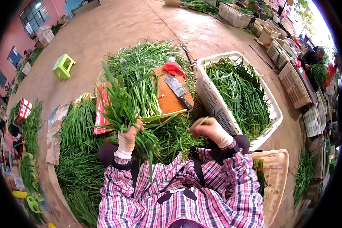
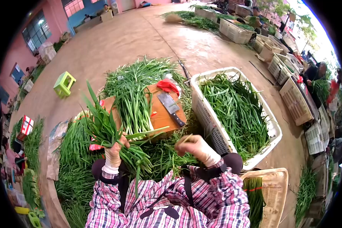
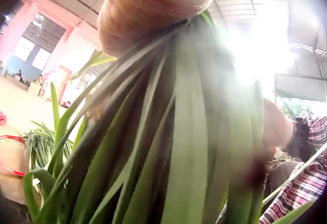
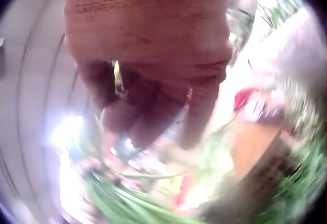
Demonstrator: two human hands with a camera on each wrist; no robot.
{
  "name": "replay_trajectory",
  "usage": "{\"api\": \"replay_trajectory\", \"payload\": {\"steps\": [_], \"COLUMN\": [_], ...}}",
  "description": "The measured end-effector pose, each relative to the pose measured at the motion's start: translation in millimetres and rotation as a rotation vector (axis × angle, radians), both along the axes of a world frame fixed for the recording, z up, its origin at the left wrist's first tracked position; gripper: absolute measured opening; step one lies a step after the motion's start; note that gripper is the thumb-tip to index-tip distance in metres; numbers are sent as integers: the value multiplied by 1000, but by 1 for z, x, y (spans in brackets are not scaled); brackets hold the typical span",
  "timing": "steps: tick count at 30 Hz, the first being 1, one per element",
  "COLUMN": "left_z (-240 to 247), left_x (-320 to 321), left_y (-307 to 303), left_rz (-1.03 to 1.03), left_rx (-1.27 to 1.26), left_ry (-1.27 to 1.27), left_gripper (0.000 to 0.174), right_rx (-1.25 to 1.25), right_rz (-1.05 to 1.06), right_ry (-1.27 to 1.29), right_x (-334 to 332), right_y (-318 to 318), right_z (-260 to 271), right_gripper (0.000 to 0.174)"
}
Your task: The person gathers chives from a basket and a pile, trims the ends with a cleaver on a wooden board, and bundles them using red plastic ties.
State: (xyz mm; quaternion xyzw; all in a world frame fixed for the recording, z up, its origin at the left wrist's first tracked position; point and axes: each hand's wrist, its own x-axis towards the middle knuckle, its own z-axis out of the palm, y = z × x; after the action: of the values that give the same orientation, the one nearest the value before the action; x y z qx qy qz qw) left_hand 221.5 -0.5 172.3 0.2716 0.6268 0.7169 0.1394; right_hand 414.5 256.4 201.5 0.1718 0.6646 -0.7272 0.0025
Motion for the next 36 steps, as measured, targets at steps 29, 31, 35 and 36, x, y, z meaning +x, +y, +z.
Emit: {"api": "replay_trajectory", "payload": {"steps": [29,31,35,36], "left_z": [-37,-28,-35,-35], "left_x": [-44,-45,-53,-56], "left_y": [-80,-80,-88,-88], "left_rz": [391,433,434,452], "left_rx": [375,463,583,604], "left_ry": [-308,-485,-627,-673], "left_gripper": [22,19,16,17], "right_rx": [750,694,934,1030], "right_rz": [-371,-376,-174,-146], "right_ry": [325,270,-1,-52], "right_x": [-175,-196,-202,-195], "right_y": [-28,-28,-26,-31], "right_z": [-35,-94,-172,-157], "right_gripper": [18,20,34,40]}}
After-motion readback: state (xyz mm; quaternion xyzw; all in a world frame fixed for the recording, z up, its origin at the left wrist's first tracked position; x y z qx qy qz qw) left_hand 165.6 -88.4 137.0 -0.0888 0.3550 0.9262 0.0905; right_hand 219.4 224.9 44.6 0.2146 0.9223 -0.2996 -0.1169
